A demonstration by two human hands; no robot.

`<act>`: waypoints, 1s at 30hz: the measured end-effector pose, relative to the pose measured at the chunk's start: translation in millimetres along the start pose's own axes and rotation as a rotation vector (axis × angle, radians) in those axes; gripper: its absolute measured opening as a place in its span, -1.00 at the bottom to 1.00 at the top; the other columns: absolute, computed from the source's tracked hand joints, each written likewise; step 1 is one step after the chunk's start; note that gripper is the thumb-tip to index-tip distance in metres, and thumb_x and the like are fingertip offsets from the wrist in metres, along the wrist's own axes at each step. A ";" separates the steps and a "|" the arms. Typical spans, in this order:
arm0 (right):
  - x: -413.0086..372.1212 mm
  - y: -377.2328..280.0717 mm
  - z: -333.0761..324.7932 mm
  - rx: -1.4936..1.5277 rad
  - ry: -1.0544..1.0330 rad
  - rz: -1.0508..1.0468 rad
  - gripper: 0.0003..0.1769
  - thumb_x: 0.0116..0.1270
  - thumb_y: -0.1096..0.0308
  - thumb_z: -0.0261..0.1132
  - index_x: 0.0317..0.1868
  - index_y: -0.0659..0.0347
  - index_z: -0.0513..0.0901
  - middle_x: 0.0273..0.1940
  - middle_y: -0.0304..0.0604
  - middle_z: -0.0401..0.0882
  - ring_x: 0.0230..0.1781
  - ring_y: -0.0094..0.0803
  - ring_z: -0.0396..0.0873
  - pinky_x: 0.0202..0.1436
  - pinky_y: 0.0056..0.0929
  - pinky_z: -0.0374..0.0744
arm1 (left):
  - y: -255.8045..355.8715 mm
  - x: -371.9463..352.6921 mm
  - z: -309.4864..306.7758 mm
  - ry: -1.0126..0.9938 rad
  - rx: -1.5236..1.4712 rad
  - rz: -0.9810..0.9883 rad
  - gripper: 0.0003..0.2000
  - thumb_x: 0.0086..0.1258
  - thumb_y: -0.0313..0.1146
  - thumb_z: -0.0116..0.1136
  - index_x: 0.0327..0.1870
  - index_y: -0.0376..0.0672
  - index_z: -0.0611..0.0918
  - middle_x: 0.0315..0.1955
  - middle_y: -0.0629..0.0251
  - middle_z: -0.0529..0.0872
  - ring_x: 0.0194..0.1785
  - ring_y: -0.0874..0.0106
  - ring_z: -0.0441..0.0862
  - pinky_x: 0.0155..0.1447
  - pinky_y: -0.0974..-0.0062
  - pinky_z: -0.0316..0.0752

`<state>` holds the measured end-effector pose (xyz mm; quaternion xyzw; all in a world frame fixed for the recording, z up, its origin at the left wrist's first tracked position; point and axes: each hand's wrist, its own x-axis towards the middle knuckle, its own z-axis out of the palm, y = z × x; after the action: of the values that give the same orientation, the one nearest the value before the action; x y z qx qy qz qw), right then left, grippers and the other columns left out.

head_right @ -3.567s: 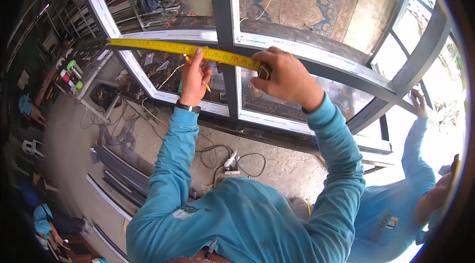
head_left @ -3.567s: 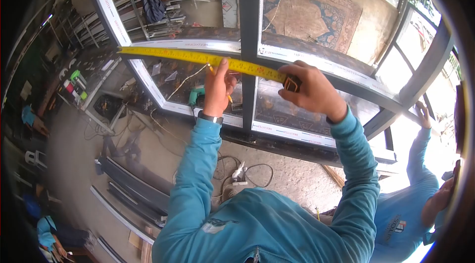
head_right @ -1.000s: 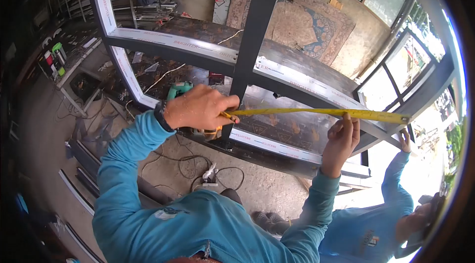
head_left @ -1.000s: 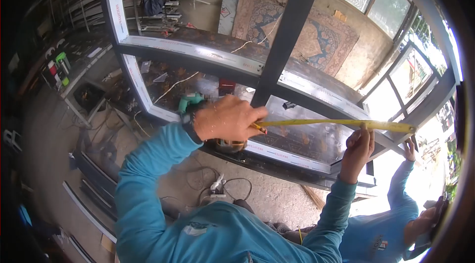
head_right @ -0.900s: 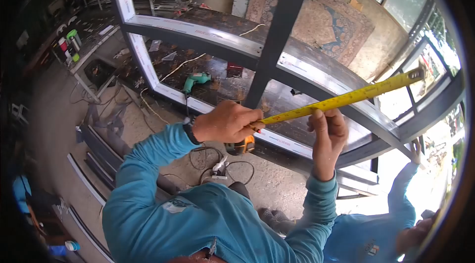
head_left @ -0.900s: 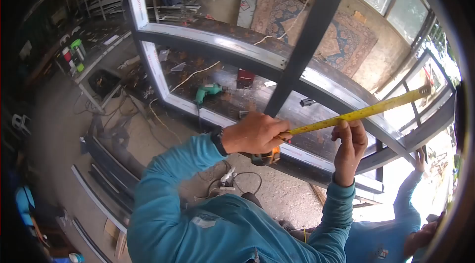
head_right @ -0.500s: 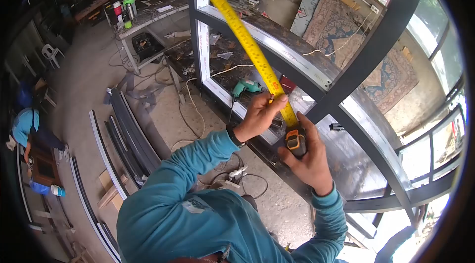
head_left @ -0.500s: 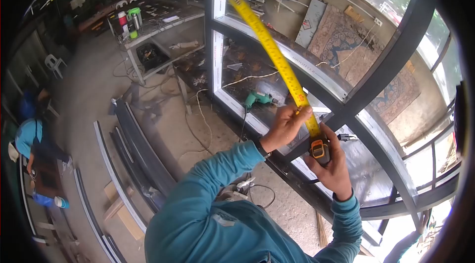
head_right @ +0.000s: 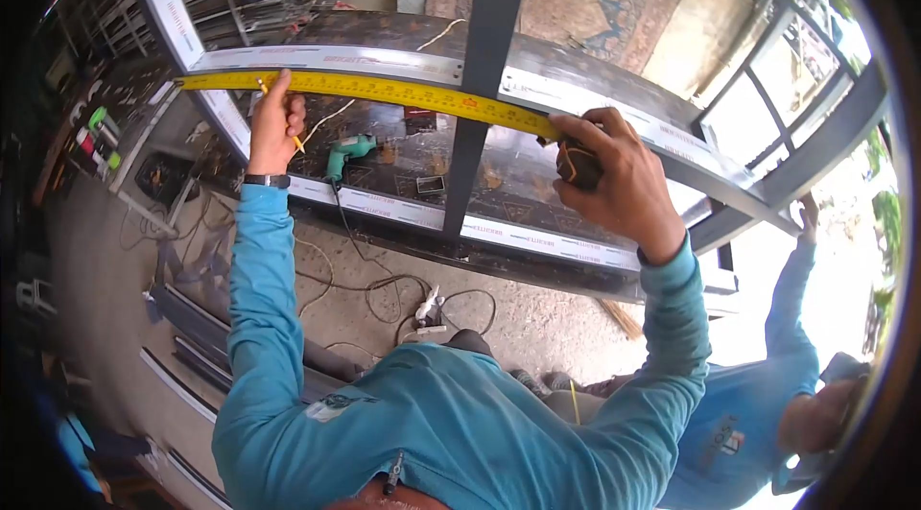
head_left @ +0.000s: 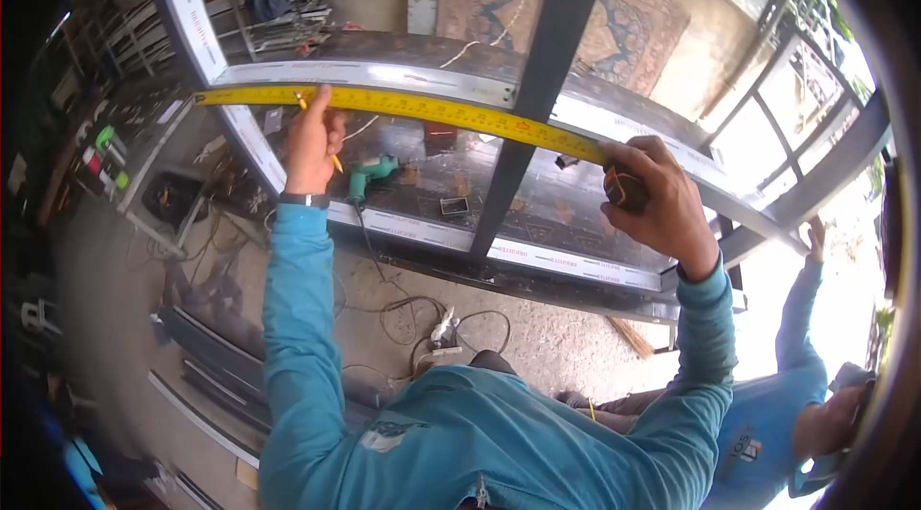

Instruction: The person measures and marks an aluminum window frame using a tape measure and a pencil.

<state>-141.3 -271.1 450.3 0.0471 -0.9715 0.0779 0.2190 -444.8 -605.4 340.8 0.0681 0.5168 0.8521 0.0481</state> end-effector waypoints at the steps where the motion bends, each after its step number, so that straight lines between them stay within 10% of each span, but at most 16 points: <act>1: 0.0 5.3 -2.0 -0.020 -0.014 0.008 -0.29 -0.04 0.33 0.50 0.23 0.02 0.60 0.01 -0.06 0.51 -0.10 -0.12 0.65 -0.08 -0.23 0.66 | -0.2 2.4 -0.4 -0.021 0.016 0.011 -0.72 0.44 -0.07 0.24 -0.28 -0.11 0.57 -0.63 0.45 0.52 -0.68 0.72 0.31 -0.66 0.72 0.08; 21: 7.8 8.7 0.7 -0.077 -0.070 0.058 -0.26 -0.08 0.30 0.49 0.25 -0.01 0.60 -0.02 -0.05 0.52 -0.13 -0.12 0.64 -0.06 -0.24 0.67 | 6.3 -0.8 4.1 0.022 0.041 0.061 -0.74 0.43 -0.11 0.26 -0.31 -0.11 0.56 -0.66 0.48 0.46 -0.68 0.71 0.28 -0.62 0.71 0.10; 26: -11.9 -18.6 35.3 0.174 -0.150 -0.043 0.01 -0.12 0.36 0.54 0.42 0.18 0.33 -0.01 0.03 0.56 -0.06 -0.10 0.66 0.02 -0.21 0.65 | -24.4 -53.4 -2.7 -0.005 -0.049 0.125 -0.74 0.47 -0.08 0.21 -0.34 -0.05 0.59 -0.67 0.55 0.43 -0.63 0.73 0.31 -0.59 0.72 0.10; 30: -67.8 -23.7 139.3 0.686 -0.494 0.131 0.20 -0.09 0.40 0.59 0.53 0.20 0.05 0.04 0.07 0.59 0.01 -0.15 0.68 0.09 -0.31 0.63 | -145.0 -147.0 -17.7 -0.566 0.469 -0.100 -0.67 0.46 0.00 0.21 -0.29 -0.12 0.65 -0.53 0.47 0.61 -0.48 0.66 0.49 -0.41 0.63 0.36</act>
<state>-135.5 -314.5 299.8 0.0729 -0.9134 0.3968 -0.0539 -301.1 -576.3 194.3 0.2849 0.6669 0.6545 0.2136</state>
